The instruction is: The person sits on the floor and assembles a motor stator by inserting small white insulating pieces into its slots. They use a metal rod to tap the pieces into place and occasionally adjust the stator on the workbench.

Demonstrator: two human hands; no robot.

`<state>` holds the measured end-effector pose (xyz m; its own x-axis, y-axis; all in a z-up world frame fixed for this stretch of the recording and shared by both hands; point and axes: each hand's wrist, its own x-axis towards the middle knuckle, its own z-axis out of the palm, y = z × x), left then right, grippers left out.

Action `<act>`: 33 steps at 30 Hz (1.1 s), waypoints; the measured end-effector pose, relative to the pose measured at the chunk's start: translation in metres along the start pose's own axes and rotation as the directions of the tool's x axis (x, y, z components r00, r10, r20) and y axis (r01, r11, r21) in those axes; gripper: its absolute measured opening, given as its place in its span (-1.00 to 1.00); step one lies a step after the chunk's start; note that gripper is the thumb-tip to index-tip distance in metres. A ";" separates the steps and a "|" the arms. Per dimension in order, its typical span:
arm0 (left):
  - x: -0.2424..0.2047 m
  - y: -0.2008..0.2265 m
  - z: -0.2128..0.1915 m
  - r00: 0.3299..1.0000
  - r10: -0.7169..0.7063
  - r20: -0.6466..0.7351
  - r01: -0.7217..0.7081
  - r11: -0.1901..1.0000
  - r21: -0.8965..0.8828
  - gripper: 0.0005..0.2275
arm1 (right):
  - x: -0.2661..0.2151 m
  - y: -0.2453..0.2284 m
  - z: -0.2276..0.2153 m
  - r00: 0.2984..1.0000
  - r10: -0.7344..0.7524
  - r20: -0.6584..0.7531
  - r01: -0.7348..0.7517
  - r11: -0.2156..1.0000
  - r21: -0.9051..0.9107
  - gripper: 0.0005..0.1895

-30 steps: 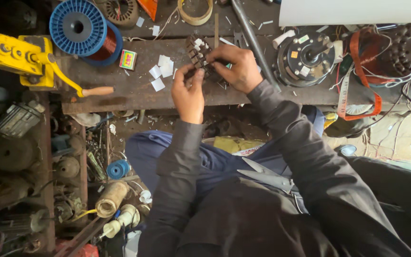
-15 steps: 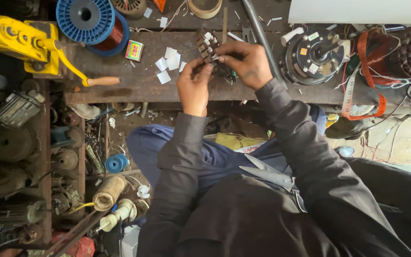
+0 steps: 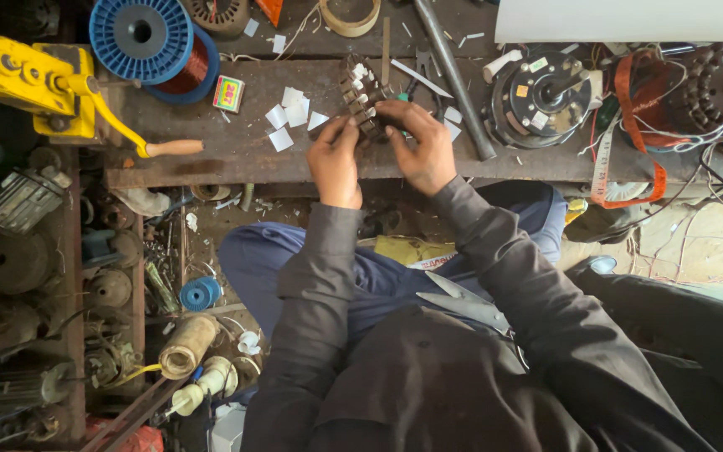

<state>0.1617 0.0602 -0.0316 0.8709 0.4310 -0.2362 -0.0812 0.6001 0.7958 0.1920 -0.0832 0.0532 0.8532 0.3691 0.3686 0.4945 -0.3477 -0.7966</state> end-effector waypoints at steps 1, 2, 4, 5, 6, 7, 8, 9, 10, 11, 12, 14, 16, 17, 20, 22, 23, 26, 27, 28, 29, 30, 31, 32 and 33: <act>0.000 0.000 0.000 1.000 -0.004 -0.012 0.004 1.000 0.000 -0.79 | 0.000 -0.001 0.001 1.000 -0.004 -0.006 0.004 1.000 -0.005 -0.65; -0.002 0.001 -0.001 1.000 -0.007 -0.029 0.007 1.000 0.002 -0.79 | -0.002 -0.003 0.002 1.000 -0.007 -0.008 0.007 1.000 -0.006 -0.64; -0.004 0.003 0.000 1.000 -0.006 -0.010 0.006 1.000 0.031 -0.79 | -0.003 -0.005 0.000 1.000 -0.003 -0.011 0.003 1.000 -0.014 -0.64; -0.005 0.005 0.000 1.000 -0.003 -0.001 0.003 0.999 0.045 -0.78 | -0.004 -0.006 -0.001 1.000 -0.003 -0.012 0.003 1.000 -0.018 -0.64; -0.006 0.008 -0.001 1.000 0.023 -0.012 -0.022 0.998 0.065 -0.79 | -0.007 -0.007 -0.001 0.999 0.035 -0.032 -0.036 0.999 -0.027 -0.64; -0.009 0.012 -0.003 0.999 0.049 -0.023 -0.047 0.995 0.085 -0.80 | -0.014 -0.009 -0.002 0.996 0.073 -0.052 -0.075 0.997 -0.035 -0.64; -0.012 0.016 -0.005 0.997 0.072 -0.031 -0.069 0.992 0.106 -0.81 | -0.024 -0.010 -0.004 0.991 0.113 -0.074 -0.116 0.992 -0.044 -0.64; -0.016 0.022 -0.009 0.976 0.211 -0.051 -0.177 0.910 0.374 -0.82 | -0.035 -0.010 -0.007 0.989 0.127 -0.077 -0.134 0.987 -0.087 -0.67; -0.023 0.029 -0.017 0.938 0.345 -0.037 -0.250 0.748 0.615 -0.82 | -0.050 -0.010 -0.012 0.987 0.143 -0.077 -0.152 0.980 -0.130 -0.69; -0.028 0.036 -0.025 0.886 0.463 0.013 -0.283 0.520 0.806 -0.82 | -0.066 -0.010 -0.017 0.984 0.159 -0.079 -0.170 0.970 -0.173 -0.71; -0.033 0.041 -0.032 0.841 0.520 0.148 -0.356 0.326 0.876 -0.78 | -0.082 -0.011 -0.020 0.988 0.133 -0.078 -0.146 0.968 -0.204 -0.74; -0.038 0.046 -0.043 0.731 0.530 0.430 -0.454 -0.094 0.886 -0.72 | -0.115 -0.014 -0.027 0.985 0.167 -0.049 -0.174 0.958 -0.229 -0.76; -0.038 0.040 -0.050 0.727 0.467 0.504 -0.451 -0.228 0.863 -0.68 | -0.142 -0.017 -0.033 0.970 0.241 -0.023 -0.240 0.944 -0.224 -0.75; -0.039 0.036 -0.054 0.726 0.429 0.537 -0.451 -0.292 0.843 -0.65 | -0.153 -0.019 -0.035 0.966 0.257 -0.025 -0.256 0.941 -0.224 -0.75; -0.037 0.023 -0.061 0.682 0.444 0.581 -0.478 -0.329 0.814 -0.70 | -0.170 -0.021 -0.035 0.975 0.218 -0.052 -0.224 0.943 -0.245 -0.76; -0.039 0.018 -0.061 0.715 0.418 0.561 -0.446 -0.346 0.826 -0.68 | -0.172 -0.022 -0.032 0.983 0.176 -0.057 -0.185 0.947 -0.263 -0.76; -0.040 0.018 -0.059 0.729 0.405 0.551 -0.430 -0.355 0.830 -0.67 | -0.172 -0.022 -0.031 0.986 0.160 -0.051 -0.168 0.948 -0.271 -0.76; -0.046 0.025 -0.054 0.739 0.351 0.575 -0.422 -0.425 0.801 -0.55 | -0.170 -0.023 -0.025 0.990 0.140 -0.004 -0.136 0.956 -0.261 -0.76; -0.049 0.028 -0.052 0.722 0.359 0.592 -0.436 -0.428 0.792 -0.51 | -0.170 -0.024 -0.024 0.990 0.137 0.016 -0.129 0.959 -0.254 -0.76; -0.052 0.030 -0.051 0.702 0.368 0.609 -0.452 -0.431 0.781 -0.46 | -0.170 -0.024 -0.023 0.992 0.120 0.026 -0.110 0.963 -0.246 -0.75; -0.053 0.032 -0.051 0.683 0.377 0.626 -0.466 -0.434 0.771 -0.41 | -0.169 -0.025 -0.023 0.994 0.103 0.036 -0.092 0.967 -0.238 -0.75; -0.054 0.032 -0.052 0.661 0.369 0.653 -0.501 -0.431 0.751 -0.43 | -0.169 -0.027 -0.022 0.995 0.088 0.047 -0.075 0.970 -0.230 -0.74; -0.054 0.031 -0.055 0.638 0.361 0.680 -0.535 -0.427 0.729 -0.46 | -0.168 -0.028 -0.021 0.995 0.088 0.051 -0.075 0.972 -0.223 -0.75; -0.053 0.030 -0.058 0.613 0.352 0.707 -0.571 -0.421 0.705 -0.48 | -0.167 -0.030 -0.020 0.995 0.090 0.052 -0.077 0.973 -0.219 -0.75; -0.050 0.027 -0.060 0.601 0.346 0.720 -0.586 -0.422 0.692 -0.55 | -0.164 -0.033 -0.020 0.994 0.092 0.053 -0.079 0.973 -0.215 -0.75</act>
<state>0.0868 0.0959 -0.0316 0.8449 -0.0188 0.5346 -0.1409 -0.9719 0.1886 0.0388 -0.1494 0.0286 0.8852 0.3806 0.2675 0.4496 -0.5527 -0.7017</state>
